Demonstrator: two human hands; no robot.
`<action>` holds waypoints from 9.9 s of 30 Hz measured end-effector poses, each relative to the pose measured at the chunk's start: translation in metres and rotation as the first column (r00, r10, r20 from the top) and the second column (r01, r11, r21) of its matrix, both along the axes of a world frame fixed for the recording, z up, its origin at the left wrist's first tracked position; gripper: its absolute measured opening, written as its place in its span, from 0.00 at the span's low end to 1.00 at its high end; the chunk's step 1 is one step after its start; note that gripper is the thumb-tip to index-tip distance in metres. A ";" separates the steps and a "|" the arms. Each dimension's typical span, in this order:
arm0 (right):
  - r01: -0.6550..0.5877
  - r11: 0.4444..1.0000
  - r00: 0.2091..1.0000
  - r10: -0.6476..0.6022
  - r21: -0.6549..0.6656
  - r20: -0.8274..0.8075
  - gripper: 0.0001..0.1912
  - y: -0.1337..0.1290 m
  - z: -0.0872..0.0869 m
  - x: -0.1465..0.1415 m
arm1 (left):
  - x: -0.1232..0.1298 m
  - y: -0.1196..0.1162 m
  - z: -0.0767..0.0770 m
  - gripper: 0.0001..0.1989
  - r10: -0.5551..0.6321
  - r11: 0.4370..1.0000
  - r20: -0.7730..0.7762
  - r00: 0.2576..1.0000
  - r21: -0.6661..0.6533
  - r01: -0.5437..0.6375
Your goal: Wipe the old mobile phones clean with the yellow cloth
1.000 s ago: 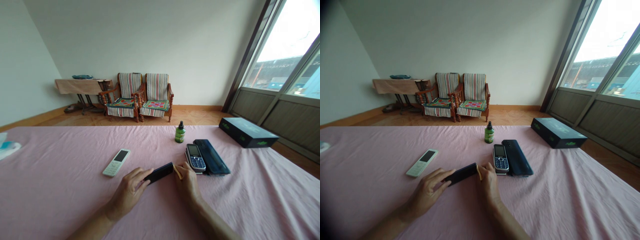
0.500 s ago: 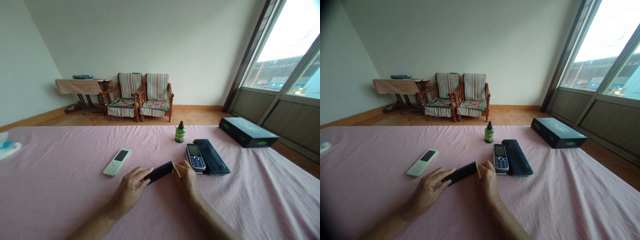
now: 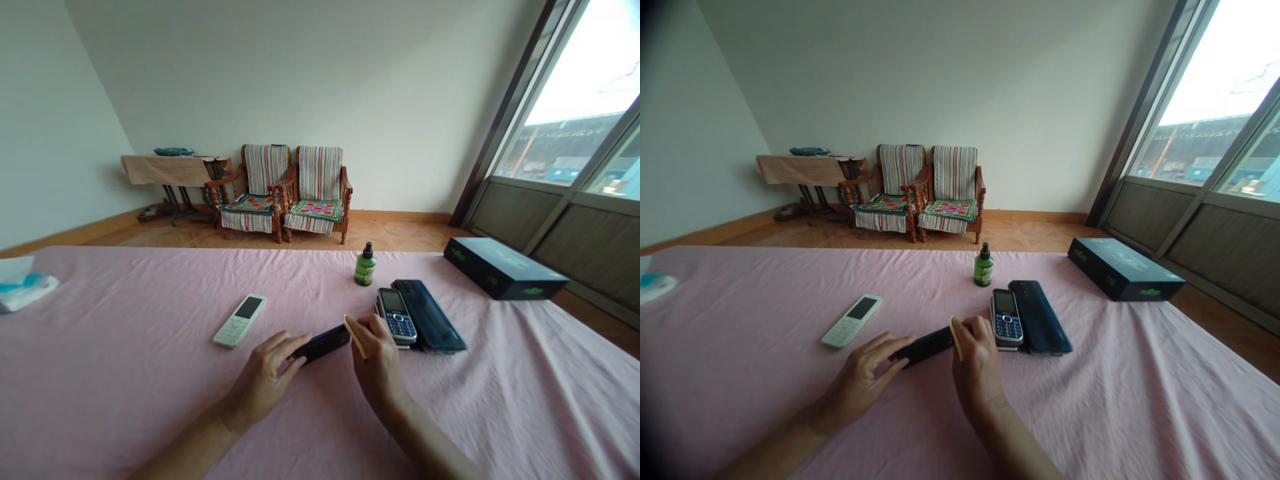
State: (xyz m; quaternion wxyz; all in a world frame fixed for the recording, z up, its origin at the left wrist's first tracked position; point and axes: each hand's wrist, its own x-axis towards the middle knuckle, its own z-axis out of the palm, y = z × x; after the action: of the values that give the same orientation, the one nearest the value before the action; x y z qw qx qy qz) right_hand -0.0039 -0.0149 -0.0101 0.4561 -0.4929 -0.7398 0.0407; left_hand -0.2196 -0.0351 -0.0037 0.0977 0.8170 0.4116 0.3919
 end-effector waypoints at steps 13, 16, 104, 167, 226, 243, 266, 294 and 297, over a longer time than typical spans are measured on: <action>-0.345 0.934 0.915 0.357 -0.094 0.188 0.16 -0.037 0.011 -0.053 | 0.001 -0.005 0.002 0.31 0.010 0.994 0.106 0.994 -0.108 0.002; -0.355 0.930 0.903 0.367 -0.095 0.223 0.16 -0.037 0.012 -0.056 | 0.002 -0.005 0.004 0.33 0.008 0.992 0.108 0.994 -0.125 0.005; -0.233 0.970 0.970 0.237 -0.073 0.052 0.12 -0.021 -0.001 -0.038 | 0.004 -0.007 0.006 0.16 -0.025 0.932 0.178 0.984 -0.351 0.087; -0.350 0.930 0.889 0.367 0.114 -0.273 0.23 -0.038 0.008 -0.046 | 0.005 -0.014 0.007 0.13 0.017 0.993 0.118 0.993 0.114 -0.031; -0.291 0.956 0.889 0.255 -0.041 -0.381 0.16 -0.029 0.017 -0.040 | 0.007 -0.017 0.014 0.10 0.045 0.983 0.205 0.978 0.168 -0.080; -0.384 0.894 0.917 0.341 0.230 0.205 0.30 -0.050 0.019 -0.040 | 0.013 -0.022 0.021 0.06 0.032 0.996 0.299 0.954 0.071 -0.056; -0.289 0.923 0.955 0.259 0.256 0.144 0.20 -0.044 0.024 -0.029 | 0.013 -0.020 0.016 0.08 0.001 0.993 0.251 0.968 0.118 -0.031; -0.303 0.941 0.924 0.329 0.152 -0.193 0.22 -0.040 0.019 -0.030 | 0.006 -0.016 0.012 0.13 0.015 0.986 0.222 0.975 0.157 -0.051; -0.403 0.896 0.893 0.429 0.184 -0.135 0.23 -0.046 0.018 -0.033 | 0.006 -0.016 0.013 0.11 -0.031 0.988 0.208 0.978 0.157 -0.002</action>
State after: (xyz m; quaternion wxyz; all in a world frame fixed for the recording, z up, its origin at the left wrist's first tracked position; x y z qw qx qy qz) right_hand -0.0366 -0.0604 0.0074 0.5350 -0.2812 -0.7870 0.1237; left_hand -0.2140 -0.0508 0.0095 0.0791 0.7792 0.3612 0.5060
